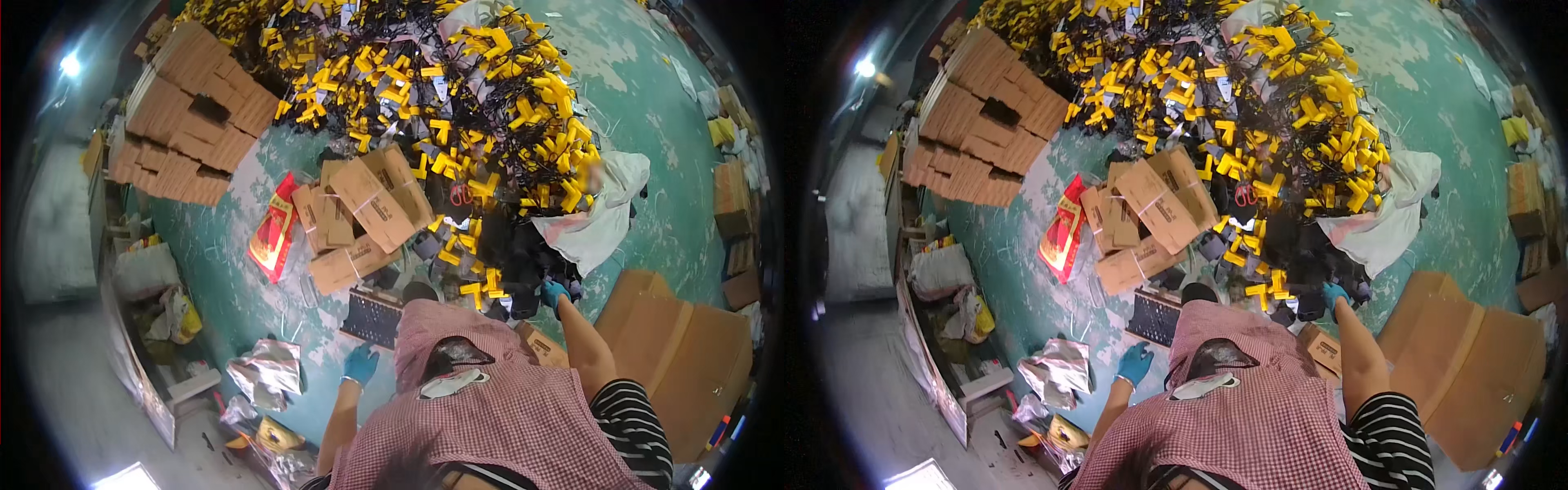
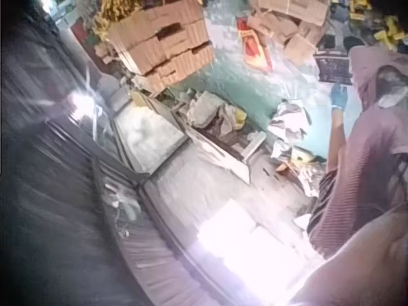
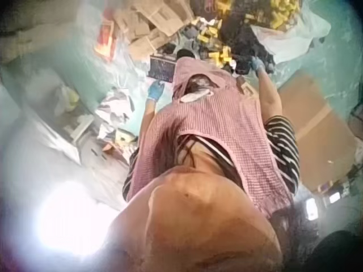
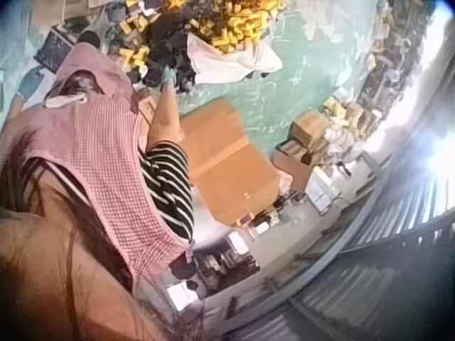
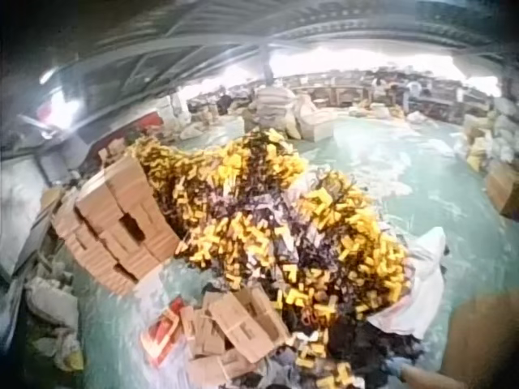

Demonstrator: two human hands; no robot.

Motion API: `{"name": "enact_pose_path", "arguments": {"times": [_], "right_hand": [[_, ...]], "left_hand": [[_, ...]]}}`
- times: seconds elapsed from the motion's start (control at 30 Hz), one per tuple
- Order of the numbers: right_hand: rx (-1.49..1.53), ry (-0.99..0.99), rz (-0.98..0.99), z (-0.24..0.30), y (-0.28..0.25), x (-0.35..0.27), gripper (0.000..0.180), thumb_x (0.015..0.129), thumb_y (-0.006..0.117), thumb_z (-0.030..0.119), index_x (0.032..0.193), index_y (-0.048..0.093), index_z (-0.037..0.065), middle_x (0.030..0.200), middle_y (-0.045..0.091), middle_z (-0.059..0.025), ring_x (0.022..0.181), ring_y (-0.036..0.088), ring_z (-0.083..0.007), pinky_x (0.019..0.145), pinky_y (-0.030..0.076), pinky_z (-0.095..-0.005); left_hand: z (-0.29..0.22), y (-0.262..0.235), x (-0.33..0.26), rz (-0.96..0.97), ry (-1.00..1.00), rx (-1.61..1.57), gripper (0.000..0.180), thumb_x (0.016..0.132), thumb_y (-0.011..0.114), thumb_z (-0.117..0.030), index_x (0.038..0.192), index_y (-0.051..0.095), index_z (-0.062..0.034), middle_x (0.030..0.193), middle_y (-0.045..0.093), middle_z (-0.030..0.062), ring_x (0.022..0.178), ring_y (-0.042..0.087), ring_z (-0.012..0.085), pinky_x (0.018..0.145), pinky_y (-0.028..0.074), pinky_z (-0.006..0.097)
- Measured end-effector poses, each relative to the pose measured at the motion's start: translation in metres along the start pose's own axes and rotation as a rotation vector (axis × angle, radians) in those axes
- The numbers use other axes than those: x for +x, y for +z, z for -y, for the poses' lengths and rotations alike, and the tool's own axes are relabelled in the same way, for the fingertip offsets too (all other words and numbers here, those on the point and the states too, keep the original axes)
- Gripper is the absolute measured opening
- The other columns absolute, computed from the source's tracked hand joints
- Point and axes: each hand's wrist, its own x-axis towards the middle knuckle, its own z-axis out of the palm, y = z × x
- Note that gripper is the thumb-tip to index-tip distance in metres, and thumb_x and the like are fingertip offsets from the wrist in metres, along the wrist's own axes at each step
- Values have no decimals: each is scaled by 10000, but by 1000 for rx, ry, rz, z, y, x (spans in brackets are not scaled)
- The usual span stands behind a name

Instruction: The person folds flat cardboard boxes into their assembled form, then packs them with plastic components, heating tools, and instruction booklets. The boxes are prepared by hand for shipment.

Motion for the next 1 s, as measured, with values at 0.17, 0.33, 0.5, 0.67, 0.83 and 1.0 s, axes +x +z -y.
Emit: {"name": "enact_pose_path", "arguments": {"times": [0.17,0.33,0.5,0.67,0.83,1.0], "right_hand": [[157,178,191,75,54,-15,443,970,550,370,1328,595,114,1306,632,-130,1158,617,-257,994,466,-381],[266,85,-166,180,79,-18,396,880,652,205,1265,659,113,1204,697,-154,1113,674,-288,946,523,-386],[50,-267,-274,267,106,120,546,841,660,183,1375,559,135,1234,635,-218,1132,593,-419,995,492,-457],[158,-295,-362,328,198,324,581,810,740,145,1364,566,154,1096,665,-204,1044,622,-409,881,501,-491],[-427,-205,-363,346,264,408,766,822,727,245,1511,396,204,1008,702,-173,864,692,-374,770,558,-467],[-347,-216,-276,369,277,435,814,785,736,219,1519,383,224,1081,701,-169,931,698,-365,796,561,-454]], "left_hand": [[41,-36,66,224,63,4,466,938,578,-361,1294,595,-61,1189,665,224,1101,634,378,942,494,482],[46,-49,168,340,26,99,427,946,576,-322,1275,601,-51,1101,681,244,1024,653,392,893,515,454],[43,-10,314,108,-143,-279,438,994,544,-341,1329,553,-60,1087,682,226,966,664,351,842,519,402],[111,62,551,-166,-324,-1000,535,1026,523,-450,1416,471,-88,1351,544,93,1182,567,228,862,500,337],[77,76,688,-199,-330,-1352,553,1009,580,-402,1418,421,-65,1288,596,105,1123,614,243,911,541,393],[150,88,711,-281,-23,-788,593,1014,554,-361,1507,389,-74,1419,487,217,1278,509,330,1059,447,465]]}}
